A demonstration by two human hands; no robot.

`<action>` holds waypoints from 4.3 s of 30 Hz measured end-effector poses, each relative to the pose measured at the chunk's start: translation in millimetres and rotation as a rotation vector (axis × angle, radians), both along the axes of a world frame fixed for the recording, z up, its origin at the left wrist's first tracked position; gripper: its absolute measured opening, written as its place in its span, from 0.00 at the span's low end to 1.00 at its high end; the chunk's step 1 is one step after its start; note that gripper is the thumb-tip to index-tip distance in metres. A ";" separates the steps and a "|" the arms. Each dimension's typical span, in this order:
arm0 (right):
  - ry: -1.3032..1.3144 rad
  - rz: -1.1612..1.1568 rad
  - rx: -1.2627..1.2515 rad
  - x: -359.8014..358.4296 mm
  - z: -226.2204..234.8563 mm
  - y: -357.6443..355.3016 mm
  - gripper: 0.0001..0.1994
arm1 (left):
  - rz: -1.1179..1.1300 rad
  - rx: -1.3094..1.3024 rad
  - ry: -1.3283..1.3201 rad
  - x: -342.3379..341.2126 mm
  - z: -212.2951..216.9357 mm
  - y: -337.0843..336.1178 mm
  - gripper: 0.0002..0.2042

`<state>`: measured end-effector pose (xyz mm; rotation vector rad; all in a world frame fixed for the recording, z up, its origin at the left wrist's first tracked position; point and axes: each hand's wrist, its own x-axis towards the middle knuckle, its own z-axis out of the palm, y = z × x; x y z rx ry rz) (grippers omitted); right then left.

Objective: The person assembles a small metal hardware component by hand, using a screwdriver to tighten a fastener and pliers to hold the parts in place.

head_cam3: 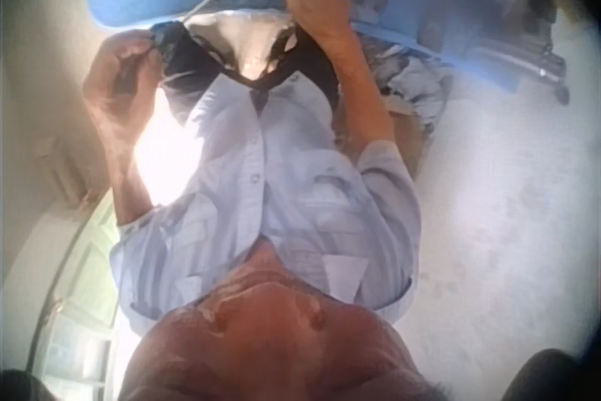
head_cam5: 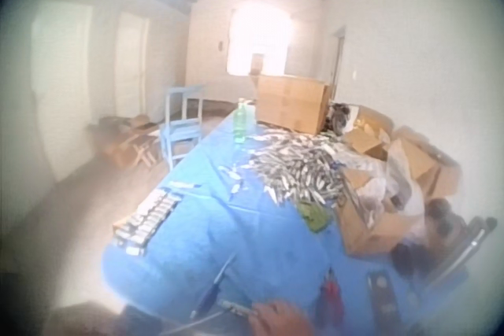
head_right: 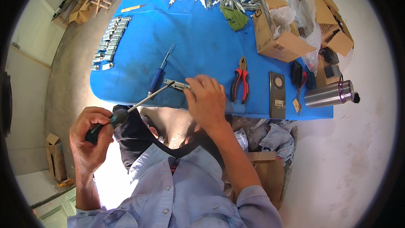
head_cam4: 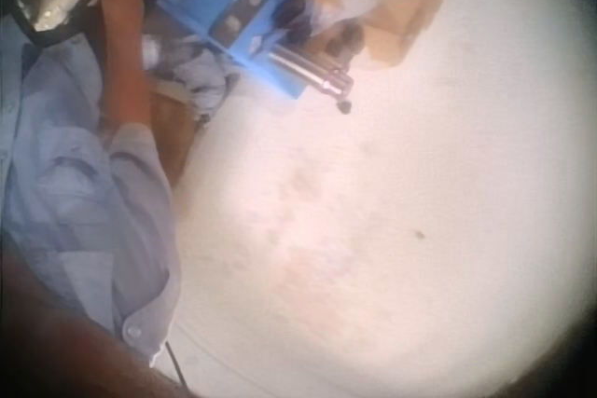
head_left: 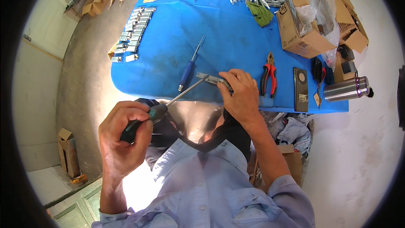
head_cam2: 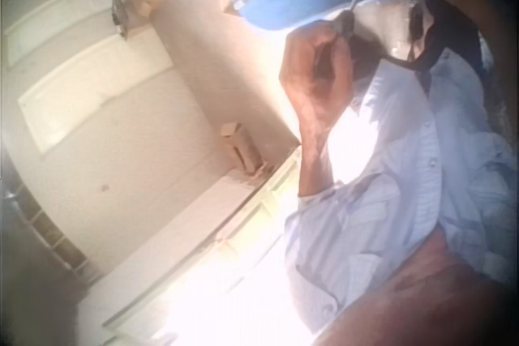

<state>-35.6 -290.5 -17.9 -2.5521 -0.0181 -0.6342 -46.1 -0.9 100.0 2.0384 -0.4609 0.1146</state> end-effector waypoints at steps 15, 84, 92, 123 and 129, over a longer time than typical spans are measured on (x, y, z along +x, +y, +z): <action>-0.096 0.364 0.352 -9.4 81.2 23.7 0.22 | -0.286 -0.127 0.100 45.8 52.9 -49.5 0.31; -0.162 0.113 1.234 -47.3 92.3 16.3 0.14 | 0.172 -0.455 0.731 -45.0 -119.2 -24.0 0.17; -0.215 0.172 1.056 -28.4 78.2 20.5 0.14 | 0.164 -0.301 0.702 -43.9 -128.0 -20.5 0.16; -0.210 0.247 0.828 -24.5 73.9 25.7 0.13 | 0.078 0.038 0.186 -25.7 -72.9 -22.1 0.20; -0.152 0.245 0.653 -21.3 60.4 21.2 0.16 | -0.075 -0.038 -0.092 -10.8 -20.4 -24.1 0.26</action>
